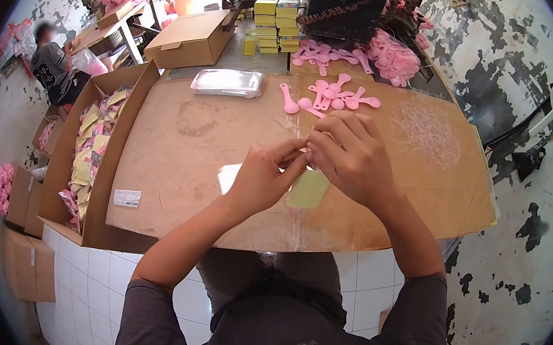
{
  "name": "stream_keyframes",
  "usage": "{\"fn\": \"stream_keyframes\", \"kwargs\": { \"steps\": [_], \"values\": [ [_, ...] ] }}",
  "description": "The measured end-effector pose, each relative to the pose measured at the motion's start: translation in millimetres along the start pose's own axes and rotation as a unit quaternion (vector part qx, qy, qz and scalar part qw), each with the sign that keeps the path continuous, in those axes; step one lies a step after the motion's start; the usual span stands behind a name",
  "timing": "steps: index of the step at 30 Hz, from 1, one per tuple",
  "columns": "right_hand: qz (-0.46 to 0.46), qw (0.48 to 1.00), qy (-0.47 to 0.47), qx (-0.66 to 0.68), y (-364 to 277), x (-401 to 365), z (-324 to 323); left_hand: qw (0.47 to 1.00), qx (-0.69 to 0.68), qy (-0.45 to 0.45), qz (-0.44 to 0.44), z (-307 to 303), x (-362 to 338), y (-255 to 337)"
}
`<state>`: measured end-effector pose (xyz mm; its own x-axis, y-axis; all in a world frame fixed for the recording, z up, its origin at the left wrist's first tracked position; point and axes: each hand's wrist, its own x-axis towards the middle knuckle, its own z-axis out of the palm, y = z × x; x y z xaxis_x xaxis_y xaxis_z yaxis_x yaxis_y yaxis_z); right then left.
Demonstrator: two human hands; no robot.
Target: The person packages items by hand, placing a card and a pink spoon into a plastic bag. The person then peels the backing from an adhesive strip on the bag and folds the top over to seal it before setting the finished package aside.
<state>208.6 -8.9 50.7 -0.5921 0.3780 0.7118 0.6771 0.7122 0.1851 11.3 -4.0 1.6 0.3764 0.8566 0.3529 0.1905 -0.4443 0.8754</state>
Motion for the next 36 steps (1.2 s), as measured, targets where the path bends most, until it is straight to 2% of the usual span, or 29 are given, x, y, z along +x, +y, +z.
{"fn": "stream_keyframes", "kwargs": {
  "steps": [4, 5, 7, 10, 11, 13, 14, 15, 17, 18, 19, 20, 21, 22, 25, 28, 30, 32, 34, 36],
  "values": [
    [-0.045, 0.997, -0.025, -0.056, 4.4, -4.9, 10.5, 0.988, 0.143, -0.021, 0.051, 0.1, 1.2, -4.5],
    [-0.031, 0.998, -0.024, -0.047, 6.2, -6.3, 12.6, 0.985, 0.161, -0.024, 0.06, 1.7, 1.2, -4.4],
    [-0.001, 0.999, -0.022, -0.029, 10.4, -7.8, 15.2, 0.977, 0.195, -0.031, 0.08, 6.0, 1.4, -3.5],
    [0.09, 0.995, 0.045, -0.018, 24.9, -10.8, 7.8, 0.991, 0.114, -0.069, 0.01, -0.3, 8.3, 2.9],
    [0.158, 0.985, 0.026, 0.062, 30.9, -14.4, 1.8, 0.995, 0.068, -0.071, -0.01, -1.6, 10.4, -0.2],
    [0.287, 0.932, -0.012, 0.22, 48.2, -27.5, -15.6, 0.996, -0.024, -0.073, -0.052, -3.9, 15.2, -11.9],
    [0.342, 0.861, -0.042, 0.375, 59.6, -39.9, -24.6, 0.995, -0.046, -0.071, -0.057, -7.0, 17.8, -16.5],
    [0.387, 0.76, -0.069, 0.517, 73.1, -56.3, -35.5, 0.993, -0.069, -0.07, -0.063, -10.8, 20.4, -21.1],
    [0.389, 0.68, -0.12, 0.61, 118.8, -89.4, -57.4, 0.99, -0.107, -0.057, -0.068, -13.9, 26.7, -34.8],
    [0.405, 0.67, -0.13, 0.608, 146.3, -110.0, -60.2, 0.987, -0.132, -0.057, -0.072, -15.0, 28.3, -38.7],
    [0.43, 0.703, -0.121, 0.554, 180.4, -139.3, -56.8, 0.983, -0.157, -0.057, -0.076, -16.3, 29.9, -41.8],
    [0.452, 0.812, -0.114, 0.351, 219.3, -176.9, -46.8, 0.978, -0.182, -0.056, -0.08, -16.2, 30.3, -44.8],
    [0.438, 0.887, -0.131, 0.067, 253.8, -218.0, -33.8, 0.978, -0.188, -0.043, -0.083, -14.1, 29.6, -48.2],
    [0.413, 0.891, -0.131, -0.136, 271.2, -242.8, -26.3, 0.979, -0.184, -0.035, -0.082, -12.4, 27.9, -51.1],
    [0.378, 0.866, -0.063, -0.323, 227.7, -200.5, -39.8, 0.981, -0.174, -0.01, -0.084, -11.4, 26.6, -56.8],
    [0.321, 0.92, -0.011, -0.225, 177.2, -138.5, -38.0, 0.98, -0.175, 0.013, -0.097, -10.4, 22.8, -56.0],
    [0.346, 0.937, 0.015, 0.041, 135.2, -106.0, -12.1, 0.979, -0.179, 0.034, -0.093, -8.5, 23.3, -54.2],
    [0.379, 0.881, -0.106, 0.261, 86.2, -75.5, 7.7, 0.983, -0.162, 0.048, -0.072, -6.8, 19.7, -54.4],
    [0.32, 0.831, -0.142, 0.433, 47.1, -52.4, 23.4, 0.984, -0.158, 0.056, -0.056, -5.4, 15.6, -55.5],
    [0.329, 0.771, -0.158, 0.522, 29.2, -40.6, 41.3, 0.983, -0.166, 0.061, -0.042, -5.3, 13.9, -56.7]
  ]
}}
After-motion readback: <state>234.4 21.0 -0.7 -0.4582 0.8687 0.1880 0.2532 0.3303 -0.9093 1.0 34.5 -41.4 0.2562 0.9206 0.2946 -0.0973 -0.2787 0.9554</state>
